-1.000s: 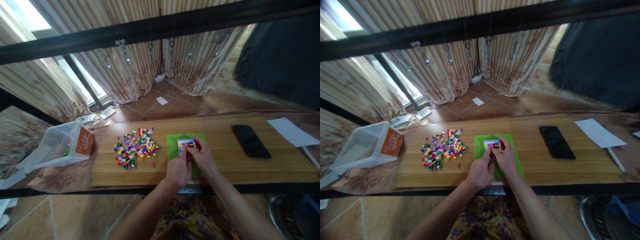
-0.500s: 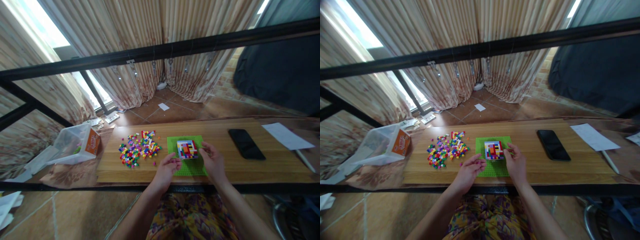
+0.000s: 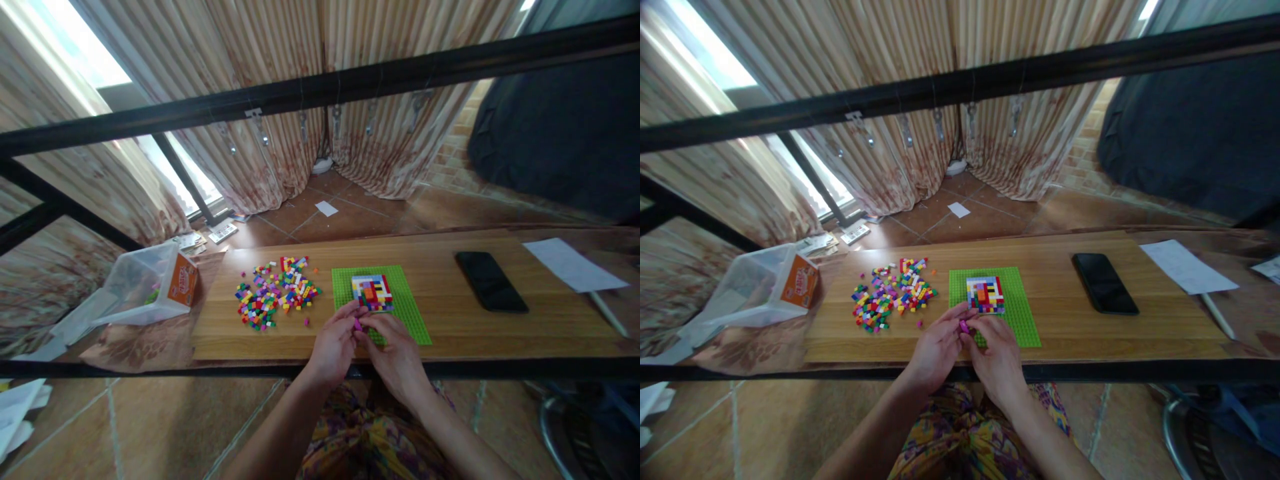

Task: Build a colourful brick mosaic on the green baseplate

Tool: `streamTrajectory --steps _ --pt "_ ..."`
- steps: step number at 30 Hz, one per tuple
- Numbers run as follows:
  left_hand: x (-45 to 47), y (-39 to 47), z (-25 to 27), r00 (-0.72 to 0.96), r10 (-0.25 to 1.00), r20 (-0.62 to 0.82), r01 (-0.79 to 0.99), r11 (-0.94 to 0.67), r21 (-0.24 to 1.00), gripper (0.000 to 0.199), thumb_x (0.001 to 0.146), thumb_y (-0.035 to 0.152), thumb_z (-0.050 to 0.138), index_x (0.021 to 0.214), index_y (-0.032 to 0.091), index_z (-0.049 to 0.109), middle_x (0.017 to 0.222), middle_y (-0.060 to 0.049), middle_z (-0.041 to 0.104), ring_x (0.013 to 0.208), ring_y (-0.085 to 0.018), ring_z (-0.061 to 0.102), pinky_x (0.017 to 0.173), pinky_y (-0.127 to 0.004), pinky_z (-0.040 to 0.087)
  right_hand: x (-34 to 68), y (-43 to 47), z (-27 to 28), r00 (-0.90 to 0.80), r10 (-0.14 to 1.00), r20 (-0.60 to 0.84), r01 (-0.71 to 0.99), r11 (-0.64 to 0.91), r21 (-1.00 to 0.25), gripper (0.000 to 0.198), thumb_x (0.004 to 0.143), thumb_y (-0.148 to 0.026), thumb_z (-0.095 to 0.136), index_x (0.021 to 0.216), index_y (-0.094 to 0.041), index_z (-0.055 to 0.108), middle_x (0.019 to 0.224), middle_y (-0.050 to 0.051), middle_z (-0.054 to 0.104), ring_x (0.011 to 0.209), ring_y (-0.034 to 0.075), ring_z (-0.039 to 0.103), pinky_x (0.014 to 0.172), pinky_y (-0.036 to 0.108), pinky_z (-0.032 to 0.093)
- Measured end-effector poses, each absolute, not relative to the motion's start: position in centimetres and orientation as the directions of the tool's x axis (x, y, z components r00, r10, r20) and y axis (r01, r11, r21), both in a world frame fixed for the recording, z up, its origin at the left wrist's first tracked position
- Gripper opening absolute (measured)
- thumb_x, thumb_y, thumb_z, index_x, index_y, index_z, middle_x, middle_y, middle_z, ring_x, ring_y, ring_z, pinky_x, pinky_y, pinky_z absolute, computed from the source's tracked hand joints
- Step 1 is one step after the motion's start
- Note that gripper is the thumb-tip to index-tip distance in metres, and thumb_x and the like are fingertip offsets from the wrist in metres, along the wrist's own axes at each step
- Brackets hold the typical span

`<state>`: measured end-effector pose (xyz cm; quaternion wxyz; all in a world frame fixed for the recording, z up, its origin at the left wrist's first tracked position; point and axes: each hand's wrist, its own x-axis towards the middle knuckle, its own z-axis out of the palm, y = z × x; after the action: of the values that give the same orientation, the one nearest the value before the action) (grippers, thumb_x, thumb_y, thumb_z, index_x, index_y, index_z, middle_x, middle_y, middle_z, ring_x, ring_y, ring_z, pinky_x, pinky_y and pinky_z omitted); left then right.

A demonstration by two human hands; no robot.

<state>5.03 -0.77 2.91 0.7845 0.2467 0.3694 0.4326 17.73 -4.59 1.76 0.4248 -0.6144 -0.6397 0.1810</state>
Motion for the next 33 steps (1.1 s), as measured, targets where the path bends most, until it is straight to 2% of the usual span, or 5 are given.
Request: streamTrajectory --steps 9,12,16,24,33 --pt "6.1 -2.8 0.9 0.29 0.901 -0.324 -0.43 0.425 0.797 0.042 0.079 0.021 0.06 0.12 0.018 0.068 0.129 -0.011 0.066 0.125 -0.023 0.057 0.11 -0.039 0.04 17.5 -5.5 0.7 0.142 0.971 0.19 0.567 0.077 -0.82 0.016 0.091 -0.033 0.054 0.09 -0.023 0.067 0.094 0.006 0.071 0.093 0.023 0.064 0.082 0.039 0.05" --pt "6.2 -2.3 0.6 0.264 0.936 -0.235 -0.286 0.309 0.907 0.04 0.082 0.017 0.056 0.121 0.017 0.066 0.127 -0.01 0.067 0.121 -0.022 0.06 0.108 -0.039 0.043 18.3 -4.9 1.0 0.118 0.97 0.214 0.568 0.11 -0.815 0.017 0.091 -0.031 0.052 0.09 -0.024 0.068 0.095 0.005 0.072 0.093 0.022 0.065 0.083 0.039 0.051" --pt "5.7 -1.1 1.3 0.253 0.967 -0.013 0.077 -0.007 0.997 0.025 0.088 0.016 0.052 0.106 0.017 0.07 0.108 -0.009 0.072 0.101 -0.019 0.066 0.096 -0.036 0.051 19.6 -3.7 1.5 0.079 0.952 0.296 0.602 0.191 -0.775 0.018 0.092 -0.033 0.053 0.09 -0.026 0.069 0.094 0.005 0.073 0.092 0.022 0.066 0.084 0.04 0.052" --pt "4.8 1.2 2.9 0.426 0.885 0.188 0.561 -0.421 0.713 0.018 0.094 0.024 0.054 0.095 0.022 0.072 0.093 -0.006 0.071 0.091 -0.019 0.064 0.087 -0.033 0.048 20.7 -2.2 1.7 0.039 0.937 0.346 0.617 0.25 -0.747 0.019 0.091 -0.034 0.054 0.089 -0.026 0.072 0.093 0.005 0.074 0.09 0.022 0.067 0.083 0.04 0.054" --pt "5.8 4.1 2.0 0.401 0.892 0.21 0.668 -0.441 0.599 0.011 0.089 0.025 0.063 0.093 0.024 0.074 0.095 -0.004 0.071 0.094 -0.02 0.062 0.089 -0.035 0.043 23.7 -1.1 1.3 0.375 0.877 0.3 0.554 0.048 -0.831 0.03 0.089 -0.046 0.055 0.089 -0.021 0.071 0.097 0.009 0.071 0.09 0.022 0.065 0.085 0.04 0.052"
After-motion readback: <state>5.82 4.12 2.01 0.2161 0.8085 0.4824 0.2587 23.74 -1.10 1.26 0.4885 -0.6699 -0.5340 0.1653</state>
